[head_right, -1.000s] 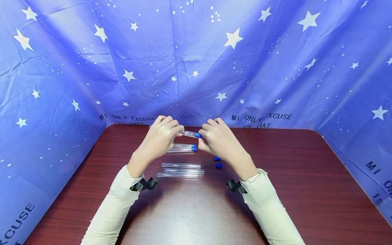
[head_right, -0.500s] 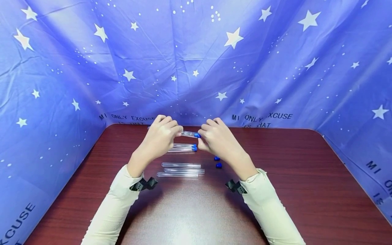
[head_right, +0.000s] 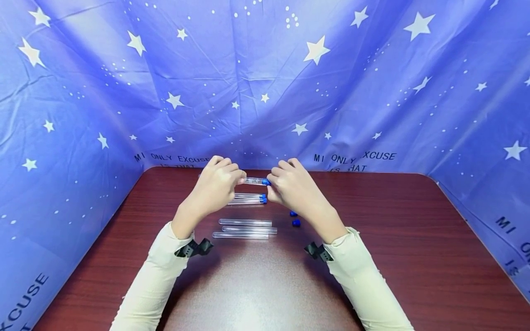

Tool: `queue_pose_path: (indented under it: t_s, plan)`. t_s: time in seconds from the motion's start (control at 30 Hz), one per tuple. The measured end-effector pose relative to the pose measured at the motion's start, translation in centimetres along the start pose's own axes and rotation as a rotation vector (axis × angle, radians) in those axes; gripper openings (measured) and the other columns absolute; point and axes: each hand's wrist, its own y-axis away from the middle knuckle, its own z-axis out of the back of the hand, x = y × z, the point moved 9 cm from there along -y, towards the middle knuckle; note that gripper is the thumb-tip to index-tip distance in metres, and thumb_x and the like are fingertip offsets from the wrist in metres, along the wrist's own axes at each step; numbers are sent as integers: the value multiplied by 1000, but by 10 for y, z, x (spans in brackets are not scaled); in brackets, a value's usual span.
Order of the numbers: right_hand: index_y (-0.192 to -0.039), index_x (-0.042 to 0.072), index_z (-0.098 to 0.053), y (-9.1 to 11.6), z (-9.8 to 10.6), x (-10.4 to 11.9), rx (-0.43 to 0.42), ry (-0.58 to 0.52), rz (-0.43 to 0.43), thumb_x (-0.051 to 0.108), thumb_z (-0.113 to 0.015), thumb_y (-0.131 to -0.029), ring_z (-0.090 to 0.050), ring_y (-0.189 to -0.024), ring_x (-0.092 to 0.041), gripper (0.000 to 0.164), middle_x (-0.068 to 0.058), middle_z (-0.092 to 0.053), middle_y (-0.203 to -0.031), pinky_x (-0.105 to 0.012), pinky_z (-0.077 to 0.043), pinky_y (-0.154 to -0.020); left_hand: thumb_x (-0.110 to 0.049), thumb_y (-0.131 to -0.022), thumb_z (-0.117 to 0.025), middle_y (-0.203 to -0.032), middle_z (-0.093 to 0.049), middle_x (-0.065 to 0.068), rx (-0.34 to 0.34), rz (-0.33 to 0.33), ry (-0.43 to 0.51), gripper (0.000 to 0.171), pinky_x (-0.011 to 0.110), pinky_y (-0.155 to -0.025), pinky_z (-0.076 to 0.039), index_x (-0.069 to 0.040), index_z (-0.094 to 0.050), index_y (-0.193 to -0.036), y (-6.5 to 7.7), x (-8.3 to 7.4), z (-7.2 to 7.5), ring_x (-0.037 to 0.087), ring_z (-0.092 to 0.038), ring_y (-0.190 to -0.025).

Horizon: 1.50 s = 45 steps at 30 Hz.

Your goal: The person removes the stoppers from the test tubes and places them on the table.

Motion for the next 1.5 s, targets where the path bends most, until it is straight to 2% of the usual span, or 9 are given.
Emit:
queue_pose_path:
  t_s: [0.27, 0.4, 0.5, 0.6, 0.93, 1.07, 1.23, 1.37, 1.5]
  plan:
    - [-70, 6, -59, 0, -1, 2, -1, 16, 16, 11, -70, -79, -52, -70, -28, 15, -4, -56, -66, -44, -47, -78, -12, -93, -65, -75, -71, 1, 88, 47, 60, 14, 37, -83, -47, -11, -76, -84, 1, 4, -3, 22, -60, -73]
    - [-79, 5, -67, 1, 1, -2, -1, -15, -13, 11, -67, -83, -54, -72, -27, 7, -5, -61, -71, -44, -49, -78, -12, -93, -65, -75, -70, -1, 55, 52, 79, 14, 37, -83, -47, -13, -75, -84, 1, 7, 0, 21, -60, -74]
    - [-86, 4, -72, 2, 4, -7, 3, -56, -42, 13, -67, -85, -56, -72, -26, 10, -5, -64, -74, -43, -49, -77, -11, -94, -64, -75, -69, -1, 7, 41, 85, 15, 37, -84, -46, -14, -74, -83, 0, 7, 2, 21, -60, -76]
    - [-89, 3, -74, 4, 6, -10, 10, -82, -61, 15, -70, -86, -57, -73, -27, 13, -6, -65, -76, -43, -48, -75, -11, -95, -64, -75, -68, -1, -4, 33, 93, 16, 37, -84, -46, -14, -74, -84, -1, 5, 3, 21, -59, -76]
    - [-88, 4, -73, 3, 10, -9, 25, -66, -62, 16, -82, -81, -59, -77, -28, 17, -6, -65, -79, -43, -48, -78, -15, -98, -62, -78, -71, -1, 115, 68, 153, 18, 38, -85, -46, -12, -75, -88, 0, 5, -8, 22, -61, -77]
    - [-84, 4, -70, 2, 9, -8, 18, -38, -48, 13, -83, -80, -56, -74, -27, 16, -6, -62, -75, -43, -48, -78, -17, -100, -61, -81, -71, -1, 153, 77, 190, 18, 39, -86, -46, -12, -75, -90, 0, 5, -11, 22, -61, -79]
    - [-79, 4, -66, 2, 10, -9, 3, -8, -40, 10, -81, -79, -55, -72, -28, 16, -6, -59, -72, -43, -49, -77, -26, -101, -63, -90, -71, -1, 200, 69, 249, 20, 40, -89, -46, -12, -77, -102, 1, 4, -16, 21, -61, -86]
    - [-79, 3, -68, 3, 8, -9, 25, -21, -39, 9, -81, -77, -55, -71, -27, 15, -6, -60, -72, -42, -48, -75, -28, -98, -66, -89, -71, -2, 177, 35, 220, 18, 39, -89, -45, -14, -78, -101, 1, 1, -15, 20, -60, -85]
    - [-75, 4, -65, 4, 2, -6, 80, -50, -29, 9, -80, -78, -53, -68, -26, 17, -5, -56, -69, -40, -46, -71, -19, -97, -68, -82, -69, -4, 121, -5, 131, 10, 37, -87, -45, -17, -76, -91, 0, -2, -11, 18, -59, -81]
